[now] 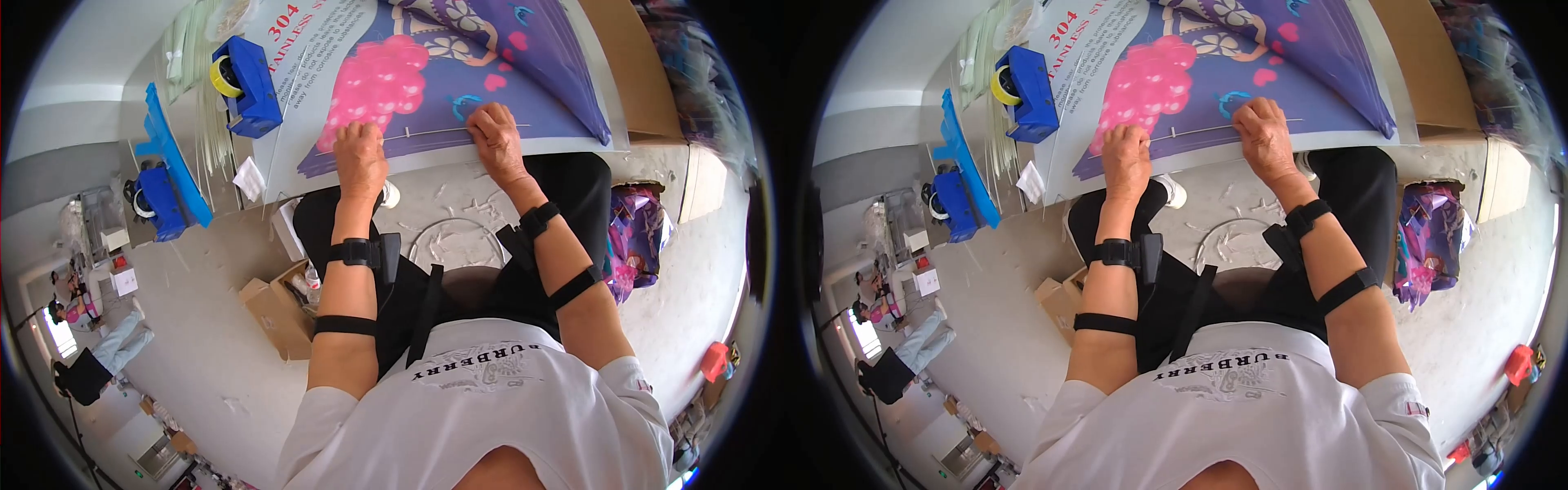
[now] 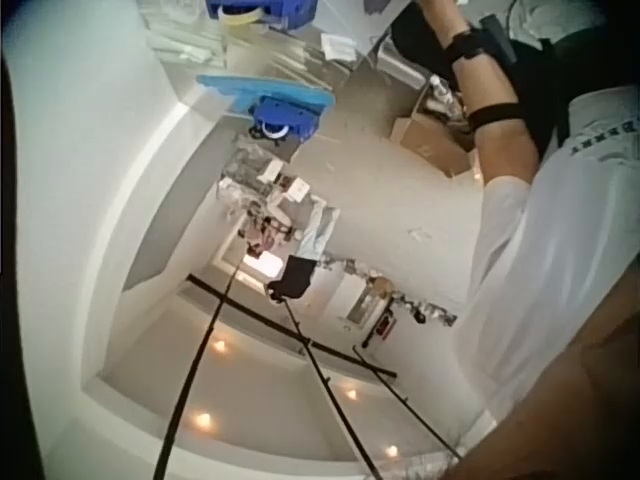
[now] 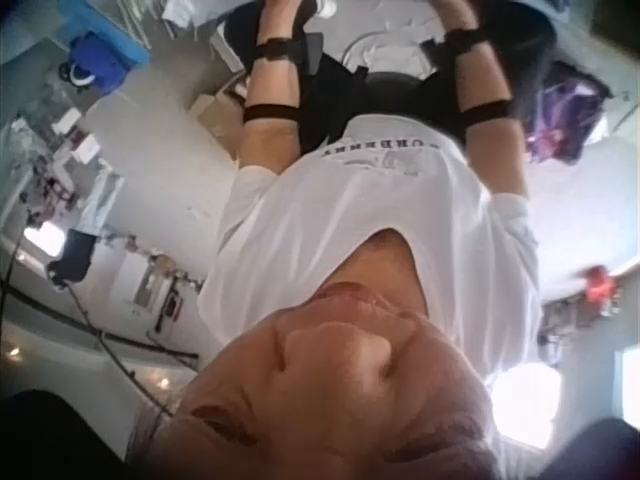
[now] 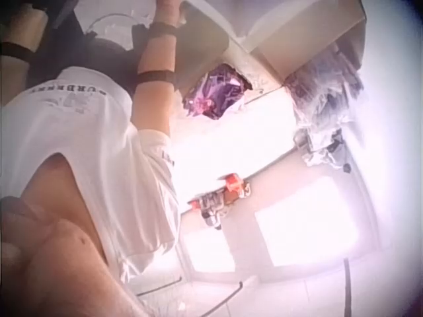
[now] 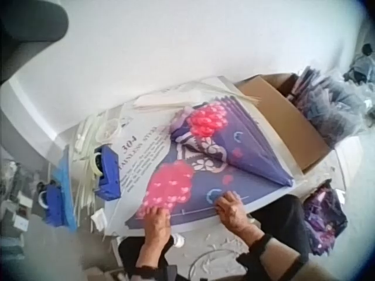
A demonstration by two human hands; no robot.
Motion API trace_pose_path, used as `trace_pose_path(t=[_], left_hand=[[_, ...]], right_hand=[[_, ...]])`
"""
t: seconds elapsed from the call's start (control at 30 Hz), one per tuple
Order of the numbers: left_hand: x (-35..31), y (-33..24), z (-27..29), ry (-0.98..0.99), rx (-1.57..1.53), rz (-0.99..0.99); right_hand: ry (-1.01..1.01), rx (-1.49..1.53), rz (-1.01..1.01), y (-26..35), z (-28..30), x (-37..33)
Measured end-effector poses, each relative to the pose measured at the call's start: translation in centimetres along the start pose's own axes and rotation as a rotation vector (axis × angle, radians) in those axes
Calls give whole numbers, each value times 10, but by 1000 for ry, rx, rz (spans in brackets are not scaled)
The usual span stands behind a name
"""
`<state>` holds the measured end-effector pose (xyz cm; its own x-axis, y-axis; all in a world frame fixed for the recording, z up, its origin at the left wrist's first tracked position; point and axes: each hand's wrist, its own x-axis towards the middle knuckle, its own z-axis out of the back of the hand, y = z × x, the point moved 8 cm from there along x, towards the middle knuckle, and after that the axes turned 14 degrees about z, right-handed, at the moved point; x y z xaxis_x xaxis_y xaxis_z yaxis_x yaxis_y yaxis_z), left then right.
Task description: Attaching plastic hanging strips to the edges of a poster using adhesive tape.
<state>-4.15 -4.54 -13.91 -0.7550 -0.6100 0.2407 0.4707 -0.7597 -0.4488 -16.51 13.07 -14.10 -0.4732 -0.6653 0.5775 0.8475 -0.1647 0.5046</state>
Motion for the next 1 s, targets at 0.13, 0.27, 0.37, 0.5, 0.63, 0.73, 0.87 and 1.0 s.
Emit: trace_pose_path(t=[0.13, 0.27, 0.37, 0.5, 0.63, 0.73, 0.87, 1.0], left_hand=[[1, -9, -1, 14, -61, -22], [4, -23, -5, 27, -71, -2], [4, -30, -8, 11, -102, -29], [3, -32, -12, 10, -112, -12], [3, -32, -18, 37, -108, 11], [3, -34, -18, 34, -114, 11], [2, -40, -19, 7, -133, -12], [3, -44, -23, 28, -128, -16]], right_hand=[[0, -5, 13, 2, -2, 1], [9, -15, 5, -2, -3, -1], [16, -16, 4, -3, -4, -2], [10, -4, 14, -2, -4, -1], [12, -10, 11, -3, -4, -2], [15, -15, 11, -2, -4, -2], [11, -19, 16, -3, -4, -2], [16, -19, 10, -3, -4, -2]])
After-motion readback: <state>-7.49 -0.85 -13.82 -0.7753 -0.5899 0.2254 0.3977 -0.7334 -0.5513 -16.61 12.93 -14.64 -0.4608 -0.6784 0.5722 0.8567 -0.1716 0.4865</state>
